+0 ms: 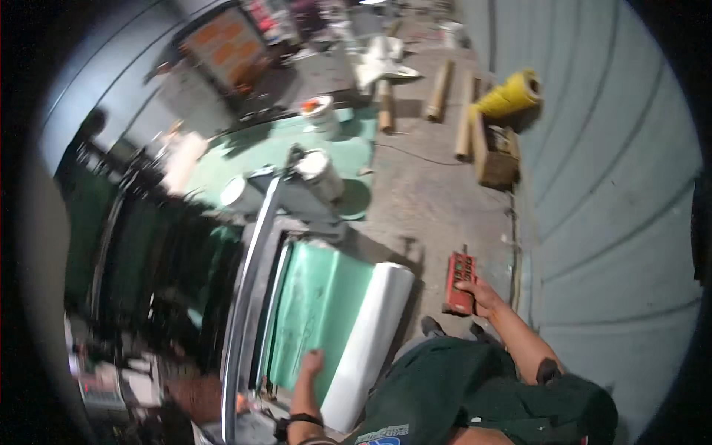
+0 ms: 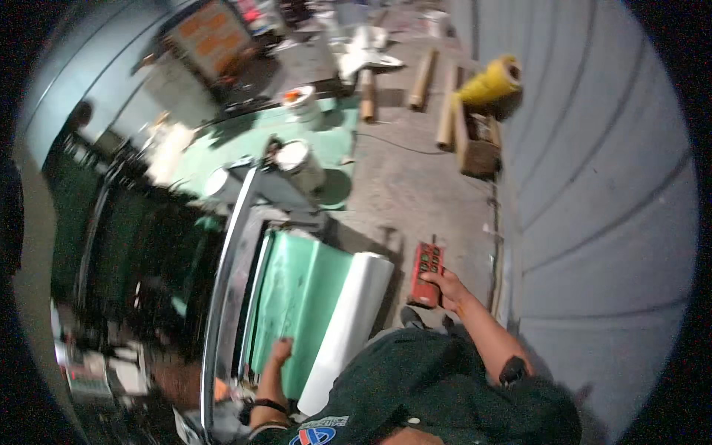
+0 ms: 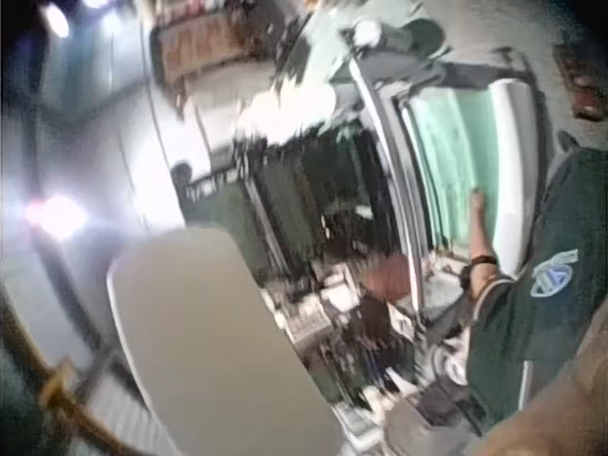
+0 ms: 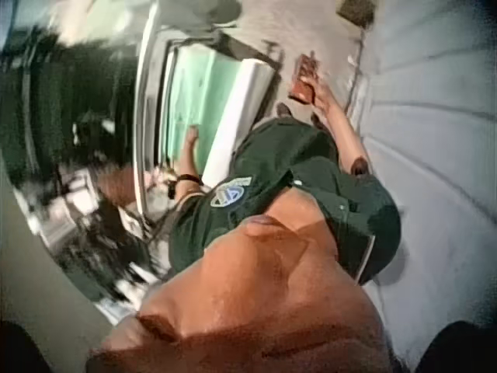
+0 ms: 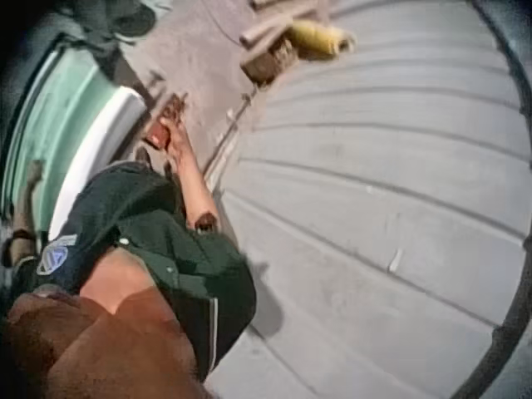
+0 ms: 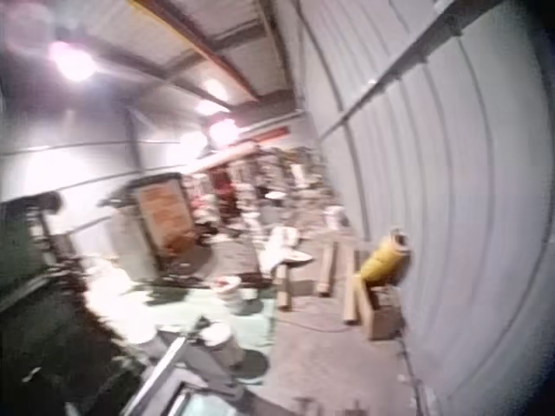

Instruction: Operator manages a large fabric roll on industrial machinery using a remote control and manual guiding with a lifting strap.

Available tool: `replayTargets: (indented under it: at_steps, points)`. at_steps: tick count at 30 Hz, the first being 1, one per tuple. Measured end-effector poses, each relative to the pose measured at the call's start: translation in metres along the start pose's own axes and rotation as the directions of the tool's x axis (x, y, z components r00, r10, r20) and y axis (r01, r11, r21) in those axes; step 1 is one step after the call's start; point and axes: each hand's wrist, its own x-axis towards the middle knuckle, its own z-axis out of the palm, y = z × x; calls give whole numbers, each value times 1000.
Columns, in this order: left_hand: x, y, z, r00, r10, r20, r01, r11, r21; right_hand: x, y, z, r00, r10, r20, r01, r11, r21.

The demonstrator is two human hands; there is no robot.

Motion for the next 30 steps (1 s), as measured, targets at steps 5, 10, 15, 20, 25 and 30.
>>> replayTargets:
  at_steps: [5,10,15,20,25,30]
  points:
    - [-22,66,135,722,-128,680,294,946,-134,34,-35,-34,986,-92,-139,83,994,-75]
    - [12,-15,196,781,174,600,-206,978,-15,96,-80,-44,992,0,-125,-5,999,-43]
    - [7,164,122,780,-262,568,270,960,72,157,-147,-100,990,-42,-137,45,999,18]
    - [49,225,109,756,-494,428,648,657,-385,249,-213,-101,999,27,-48,-25,999,31]
    - [105,364,87,857,-248,452,495,641,-586,309,-308,-99,999,50,20,-51,998,28]
    - [146,499,63,999,-33,29,39,979,-199,369,-380,-106,986,102,132,-97,994,-47]
